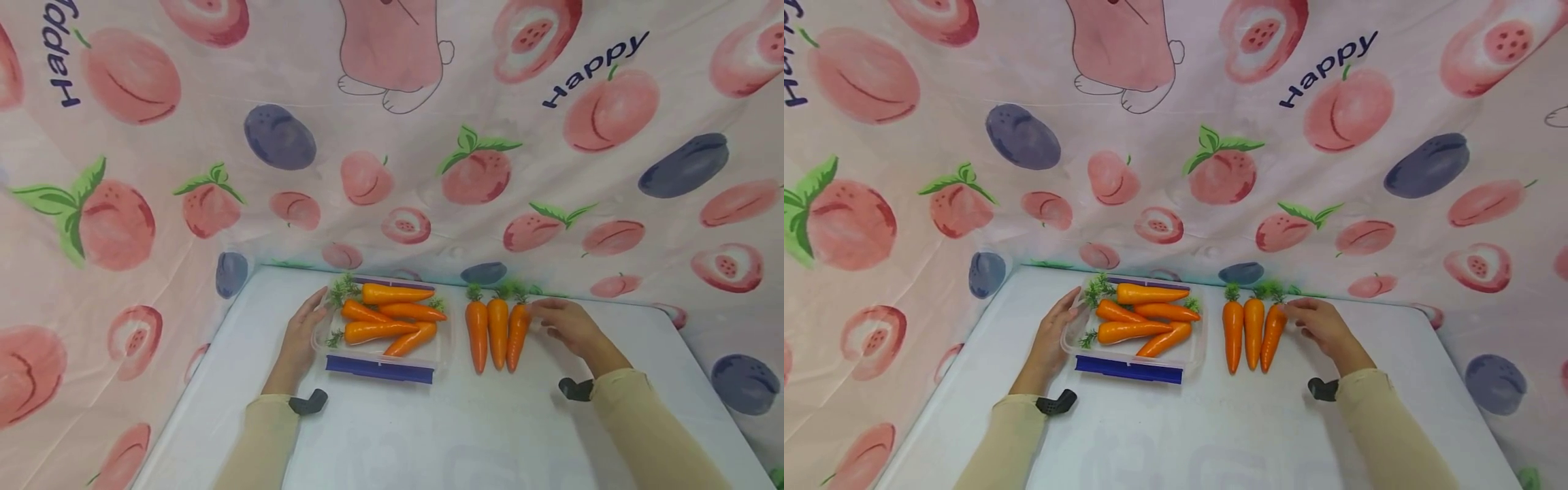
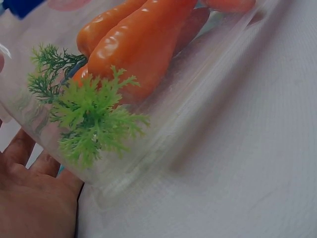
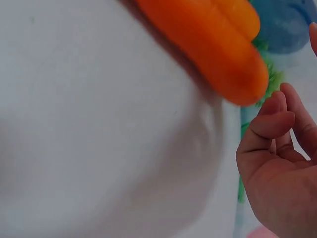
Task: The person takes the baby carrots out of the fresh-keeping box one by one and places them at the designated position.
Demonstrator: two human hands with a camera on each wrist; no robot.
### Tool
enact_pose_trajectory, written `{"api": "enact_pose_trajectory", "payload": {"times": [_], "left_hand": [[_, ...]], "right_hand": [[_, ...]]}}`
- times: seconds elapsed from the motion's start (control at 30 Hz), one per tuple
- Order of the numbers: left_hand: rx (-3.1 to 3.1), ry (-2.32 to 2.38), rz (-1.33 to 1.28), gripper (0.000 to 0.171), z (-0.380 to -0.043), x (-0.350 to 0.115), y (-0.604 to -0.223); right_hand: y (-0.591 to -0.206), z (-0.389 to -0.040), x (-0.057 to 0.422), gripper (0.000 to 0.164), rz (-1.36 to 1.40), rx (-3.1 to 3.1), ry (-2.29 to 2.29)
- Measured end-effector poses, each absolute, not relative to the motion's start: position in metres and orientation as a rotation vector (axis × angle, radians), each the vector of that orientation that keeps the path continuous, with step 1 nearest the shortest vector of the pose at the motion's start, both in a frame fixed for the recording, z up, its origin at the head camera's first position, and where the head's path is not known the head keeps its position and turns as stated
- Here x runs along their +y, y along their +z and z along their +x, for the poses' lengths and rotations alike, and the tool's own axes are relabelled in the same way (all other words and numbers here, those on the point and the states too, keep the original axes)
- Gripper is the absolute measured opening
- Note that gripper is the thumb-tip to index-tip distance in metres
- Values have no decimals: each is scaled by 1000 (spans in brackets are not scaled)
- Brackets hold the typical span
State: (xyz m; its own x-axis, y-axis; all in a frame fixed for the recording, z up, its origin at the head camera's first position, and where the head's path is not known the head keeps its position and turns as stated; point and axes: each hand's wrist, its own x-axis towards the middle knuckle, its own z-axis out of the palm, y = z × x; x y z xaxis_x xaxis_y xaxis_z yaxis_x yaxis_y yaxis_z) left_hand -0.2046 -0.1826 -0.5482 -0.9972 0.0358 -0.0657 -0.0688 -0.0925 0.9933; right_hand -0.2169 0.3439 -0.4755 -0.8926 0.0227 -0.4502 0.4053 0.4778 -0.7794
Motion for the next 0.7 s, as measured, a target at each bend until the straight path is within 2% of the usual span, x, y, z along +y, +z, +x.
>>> {"api": "enact_pose_trajectory", "payload": {"times": [0.2, 0.43, 0.7], "left_hand": [[2068, 2271, -15, 48, -205, -184, -549], [2080, 2261, -30, 48, -203, -183, -545], [2080, 2259, -31, 48, -203, -182, -545]], "right_hand": [[-462, -217, 327, 86, 302, 2304, -1445], [-444, -216, 308, 72, 162, 2254, -1480], [-427, -223, 282, 70, -14, 2238, -1428]]}}
